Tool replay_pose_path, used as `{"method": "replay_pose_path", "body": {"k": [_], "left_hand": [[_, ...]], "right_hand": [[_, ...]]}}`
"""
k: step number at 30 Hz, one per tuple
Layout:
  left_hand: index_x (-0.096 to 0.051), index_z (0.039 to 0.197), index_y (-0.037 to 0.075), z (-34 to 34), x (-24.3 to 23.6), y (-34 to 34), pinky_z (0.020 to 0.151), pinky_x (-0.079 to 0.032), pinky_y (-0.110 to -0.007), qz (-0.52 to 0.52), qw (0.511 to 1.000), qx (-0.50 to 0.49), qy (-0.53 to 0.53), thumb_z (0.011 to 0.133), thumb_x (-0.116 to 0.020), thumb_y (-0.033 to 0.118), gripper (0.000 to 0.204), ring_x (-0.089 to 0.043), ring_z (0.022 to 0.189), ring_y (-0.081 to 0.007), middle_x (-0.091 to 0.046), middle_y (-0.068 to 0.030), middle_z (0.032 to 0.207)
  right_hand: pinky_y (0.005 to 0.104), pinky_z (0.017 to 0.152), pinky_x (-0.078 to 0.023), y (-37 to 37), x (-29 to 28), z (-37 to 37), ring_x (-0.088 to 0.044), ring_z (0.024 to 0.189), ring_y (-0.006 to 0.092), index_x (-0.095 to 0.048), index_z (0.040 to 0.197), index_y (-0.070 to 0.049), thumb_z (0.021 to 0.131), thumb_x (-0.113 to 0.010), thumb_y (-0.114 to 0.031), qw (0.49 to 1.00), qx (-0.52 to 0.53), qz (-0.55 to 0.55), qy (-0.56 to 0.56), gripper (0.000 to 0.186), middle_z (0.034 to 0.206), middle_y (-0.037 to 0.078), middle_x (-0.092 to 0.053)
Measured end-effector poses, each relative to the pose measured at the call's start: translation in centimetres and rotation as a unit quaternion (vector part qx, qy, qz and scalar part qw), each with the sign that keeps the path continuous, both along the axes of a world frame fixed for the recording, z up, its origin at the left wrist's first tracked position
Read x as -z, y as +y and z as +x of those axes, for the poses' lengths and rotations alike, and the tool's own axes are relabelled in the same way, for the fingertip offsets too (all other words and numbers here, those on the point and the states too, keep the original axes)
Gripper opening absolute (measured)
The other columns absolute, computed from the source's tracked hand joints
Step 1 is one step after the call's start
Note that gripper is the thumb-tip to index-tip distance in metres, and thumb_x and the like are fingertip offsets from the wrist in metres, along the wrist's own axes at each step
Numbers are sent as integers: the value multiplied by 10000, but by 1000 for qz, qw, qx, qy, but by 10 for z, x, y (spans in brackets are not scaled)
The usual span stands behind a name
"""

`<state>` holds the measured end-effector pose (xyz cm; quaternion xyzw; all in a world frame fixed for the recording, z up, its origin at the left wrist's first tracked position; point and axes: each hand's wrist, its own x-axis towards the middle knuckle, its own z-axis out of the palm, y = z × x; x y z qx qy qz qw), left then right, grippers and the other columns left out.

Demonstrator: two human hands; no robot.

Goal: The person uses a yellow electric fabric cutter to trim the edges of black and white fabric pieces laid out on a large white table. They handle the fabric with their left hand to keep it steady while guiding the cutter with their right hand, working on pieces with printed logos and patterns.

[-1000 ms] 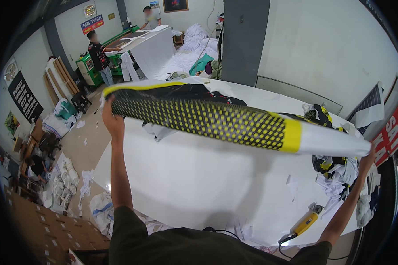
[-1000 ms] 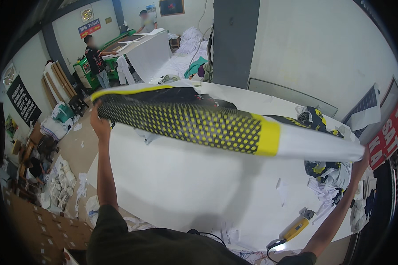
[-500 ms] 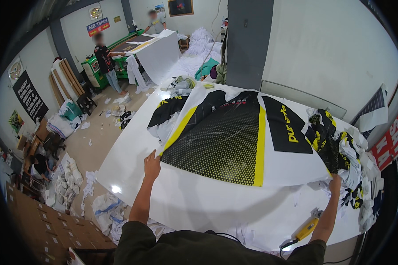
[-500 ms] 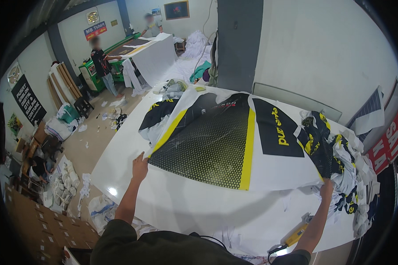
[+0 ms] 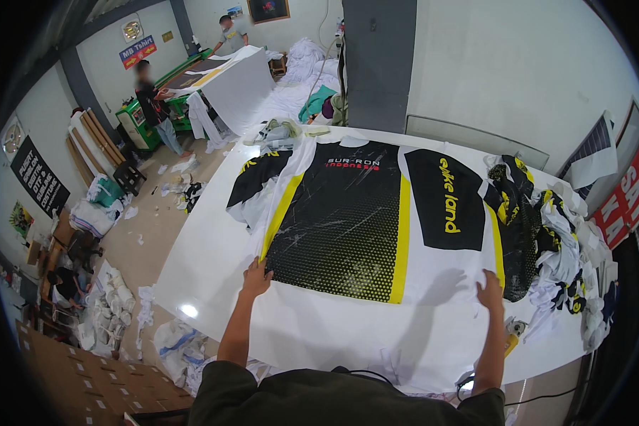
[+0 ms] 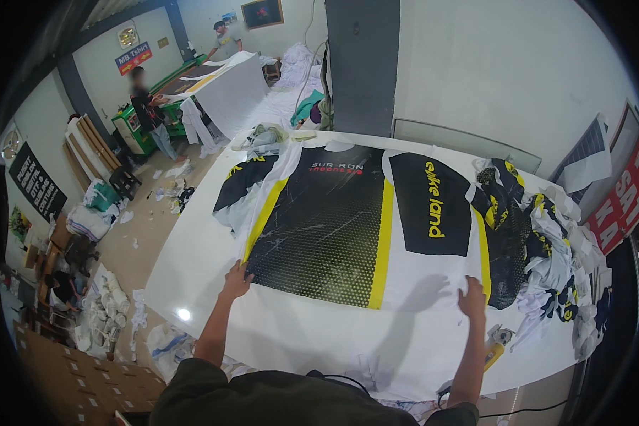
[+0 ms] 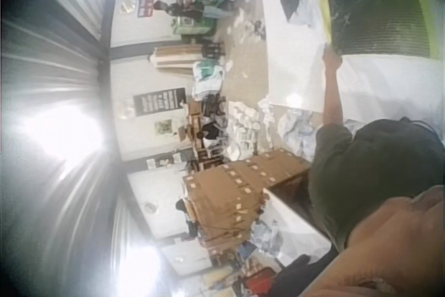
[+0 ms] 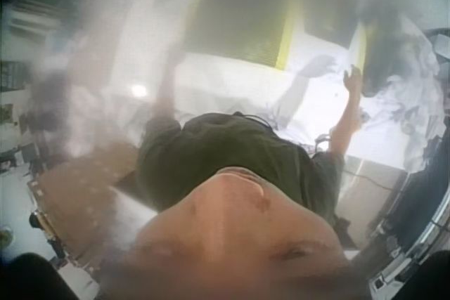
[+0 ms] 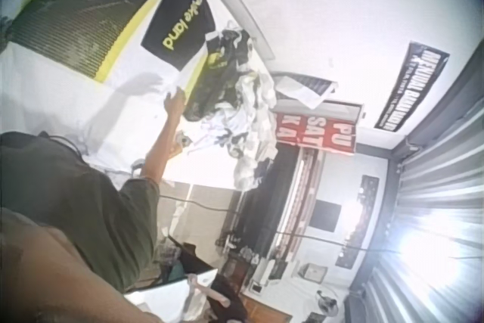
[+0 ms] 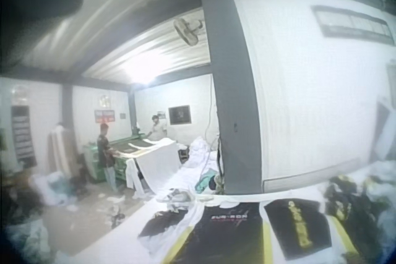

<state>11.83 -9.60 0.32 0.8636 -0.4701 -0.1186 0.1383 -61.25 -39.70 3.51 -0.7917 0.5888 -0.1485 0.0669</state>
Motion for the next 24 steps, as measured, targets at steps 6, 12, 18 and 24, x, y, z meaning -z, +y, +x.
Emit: {"method": "replay_pose_path", "body": {"k": [6,12,18,24], "left_hand": [[-261,1635,133,-17,11,-12,1188,-91,-729,51,997,-34,43,919,-603,665,956,-85,1570,-465,-115,-253,1700],[-166,1670,159,-33,14,5,1146,15,-793,112,992,-52,34,733,-628,883,1271,53,1568,-500,-2,-242,1720],[-178,1669,162,-47,4,15,1142,31,-794,151,986,-57,28,731,-586,914,1270,44,1561,-523,-43,-254,1715],[-306,1622,98,-60,-1,14,1155,34,-778,135,989,-67,8,800,-554,876,1159,15,1558,-529,-94,-295,1695]], "right_hand": [[622,1043,-441,57,33,93,-442,1398,436,-437,1518,-113,942,-685,-292,999,-12,50,-16,652,1538,211,-427],[750,1129,-251,81,57,84,-213,1536,476,-370,1584,-169,992,-606,-437,988,76,125,52,691,1662,208,-253],[786,1136,-185,77,63,57,-154,1559,474,-334,1612,-214,994,-584,-490,981,82,163,60,722,1705,167,-195],[787,1141,-181,75,50,48,-155,1564,456,-317,1618,-211,985,-606,-440,968,105,216,70,732,1699,175,-207]]}}
